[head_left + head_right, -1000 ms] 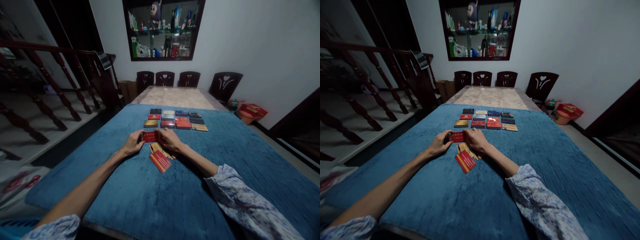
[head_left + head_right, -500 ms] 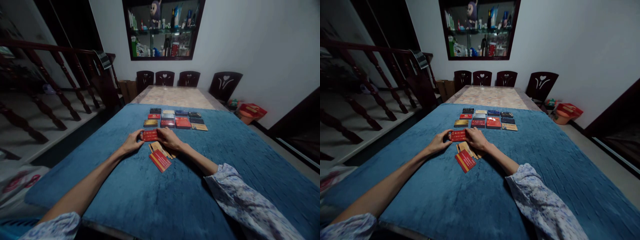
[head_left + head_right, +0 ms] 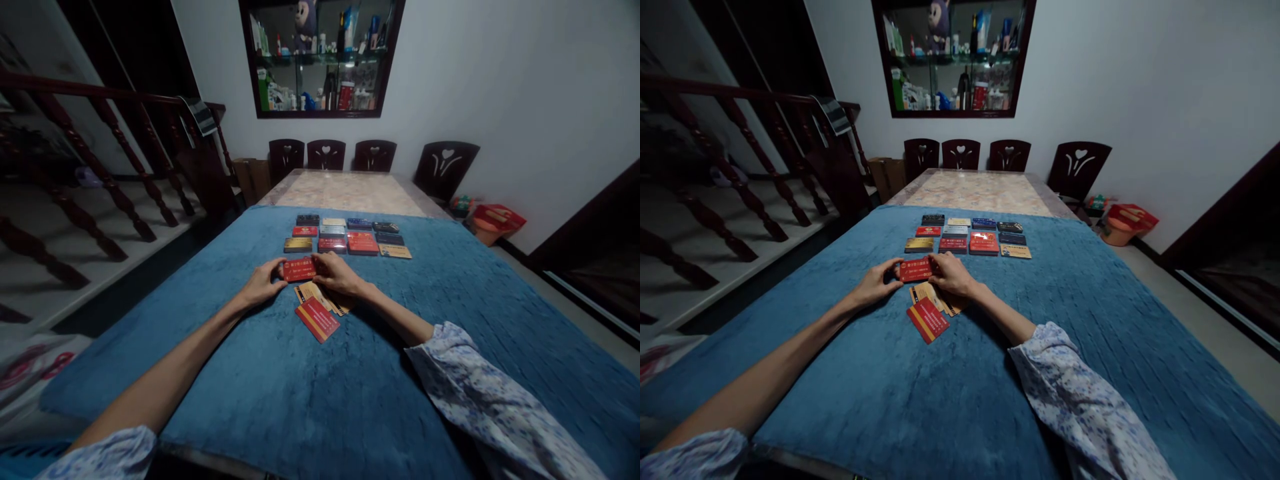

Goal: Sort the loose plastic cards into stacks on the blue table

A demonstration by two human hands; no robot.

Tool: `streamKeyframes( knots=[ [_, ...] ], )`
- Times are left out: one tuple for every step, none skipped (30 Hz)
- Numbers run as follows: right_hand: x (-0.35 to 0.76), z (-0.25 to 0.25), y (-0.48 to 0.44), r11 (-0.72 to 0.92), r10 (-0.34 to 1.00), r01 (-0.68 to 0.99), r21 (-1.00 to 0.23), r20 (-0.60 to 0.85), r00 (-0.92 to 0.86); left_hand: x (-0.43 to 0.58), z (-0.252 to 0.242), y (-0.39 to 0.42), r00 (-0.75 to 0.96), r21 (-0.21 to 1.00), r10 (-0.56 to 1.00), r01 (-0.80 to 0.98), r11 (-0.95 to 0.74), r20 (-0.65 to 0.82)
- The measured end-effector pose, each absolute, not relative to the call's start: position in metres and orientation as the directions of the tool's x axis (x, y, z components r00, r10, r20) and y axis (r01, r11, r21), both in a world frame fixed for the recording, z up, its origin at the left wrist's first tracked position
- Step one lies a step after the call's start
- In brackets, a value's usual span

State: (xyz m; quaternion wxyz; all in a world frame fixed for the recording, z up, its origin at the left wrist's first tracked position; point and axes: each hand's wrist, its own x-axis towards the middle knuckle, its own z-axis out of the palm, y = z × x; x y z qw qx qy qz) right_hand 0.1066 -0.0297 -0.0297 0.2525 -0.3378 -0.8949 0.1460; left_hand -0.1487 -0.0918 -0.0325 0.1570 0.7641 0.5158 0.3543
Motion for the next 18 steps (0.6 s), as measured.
streamKeyframes(
  knots=[
    [0.1065, -0.0296, -0.0295, 0.723, 0.685, 0.532, -0.441, 0.353, -0.638, -0.1484, -0.0329, -0.0916, 0.214, 0.602, 0.899, 0.68, -0.419, 0.383],
    [0.1065, -0.0294, -0.0294, 0.716, 0.692, 0.534, -0.449, 0.352, -0.631, -0.1482, -0.0335, -0.0913, 0.213, 0.598, 0.897, 0.682, -0.42, 0.388],
    [0.1066, -0.029, -0.0295, 0.71, 0.697, 0.536, -0.457, 0.35, -0.626, -0.1481, -0.0342, -0.0909, 0.214, 0.594, 0.895, 0.685, -0.423, 0.391],
    [0.1068, -0.0285, -0.0296, 0.706, 0.701, 0.536, -0.463, 0.349, -0.622, -0.1481, -0.0349, -0.0905, 0.214, 0.589, 0.894, 0.688, -0.424, 0.393],
    [0.1071, -0.0278, -0.0297, 0.706, 0.7, 0.532, -0.466, 0.348, -0.624, -0.1482, -0.0357, -0.09, 0.213, 0.584, 0.895, 0.694, -0.422, 0.393],
    [0.1074, -0.0271, -0.0299, 0.71, 0.695, 0.526, -0.469, 0.347, -0.63, -0.1484, -0.0363, -0.0895, 0.212, 0.579, 0.897, 0.7, -0.417, 0.389],
    [0.1079, -0.0263, -0.03, 0.715, 0.689, 0.518, -0.469, 0.344, -0.638, -0.1485, -0.0368, -0.089, 0.209, 0.575, 0.9, 0.708, -0.41, 0.383],
    [0.1084, -0.0255, -0.03, 0.718, 0.684, 0.515, -0.468, 0.34, -0.645, -0.1486, -0.0372, -0.0885, 0.207, 0.571, 0.904, 0.716, -0.401, 0.375],
    [0.1089, -0.0247, -0.03, 0.719, 0.683, 0.517, -0.465, 0.333, -0.65, -0.1487, -0.0375, -0.0881, 0.205, 0.567, 0.908, 0.724, -0.393, 0.366],
    [0.1094, -0.0241, -0.0299, 0.716, 0.685, 0.524, -0.461, 0.323, -0.653, -0.1488, -0.0376, -0.0877, 0.208, 0.562, 0.91, 0.731, -0.388, 0.358],
    [0.1099, -0.0234, -0.0298, 0.712, 0.689, 0.533, -0.457, 0.314, -0.653, -0.1488, -0.0377, -0.0874, 0.212, 0.558, 0.912, 0.735, -0.386, 0.351],
    [0.1103, -0.0229, -0.0297, 0.709, 0.694, 0.542, -0.452, 0.307, -0.651, -0.1488, -0.0376, -0.0871, 0.218, 0.555, 0.912, 0.736, -0.387, 0.346],
    [0.1106, -0.0224, -0.0296, 0.706, 0.697, 0.55, -0.445, 0.301, -0.651, -0.1488, -0.0375, -0.0869, 0.224, 0.553, 0.912, 0.736, -0.39, 0.345],
    [0.1109, -0.0219, -0.0295, 0.706, 0.698, 0.556, -0.439, 0.295, -0.652, -0.1486, -0.0374, -0.0867, 0.229, 0.551, 0.91, 0.736, -0.394, 0.345],
    [0.1112, -0.0214, -0.0294, 0.707, 0.697, 0.56, -0.432, 0.29, -0.656, -0.1484, -0.0372, -0.0866, 0.232, 0.548, 0.909, 0.736, -0.397, 0.347],
    [0.1115, -0.021, -0.0293, 0.708, 0.696, 0.562, -0.428, 0.286, -0.658, -0.1481, -0.0369, -0.0865, 0.234, 0.544, 0.908, 0.739, -0.398, 0.347],
    [0.1119, -0.0206, -0.0292, 0.708, 0.696, 0.564, -0.426, 0.28, -0.661, -0.1477, -0.0366, -0.0865, 0.236, 0.539, 0.909, 0.742, -0.397, 0.345],
    [0.1123, -0.0202, -0.0291, 0.707, 0.695, 0.564, -0.426, 0.273, -0.665, -0.1473, -0.0363, -0.0864, 0.239, 0.535, 0.909, 0.746, -0.397, 0.341]
  ],
)
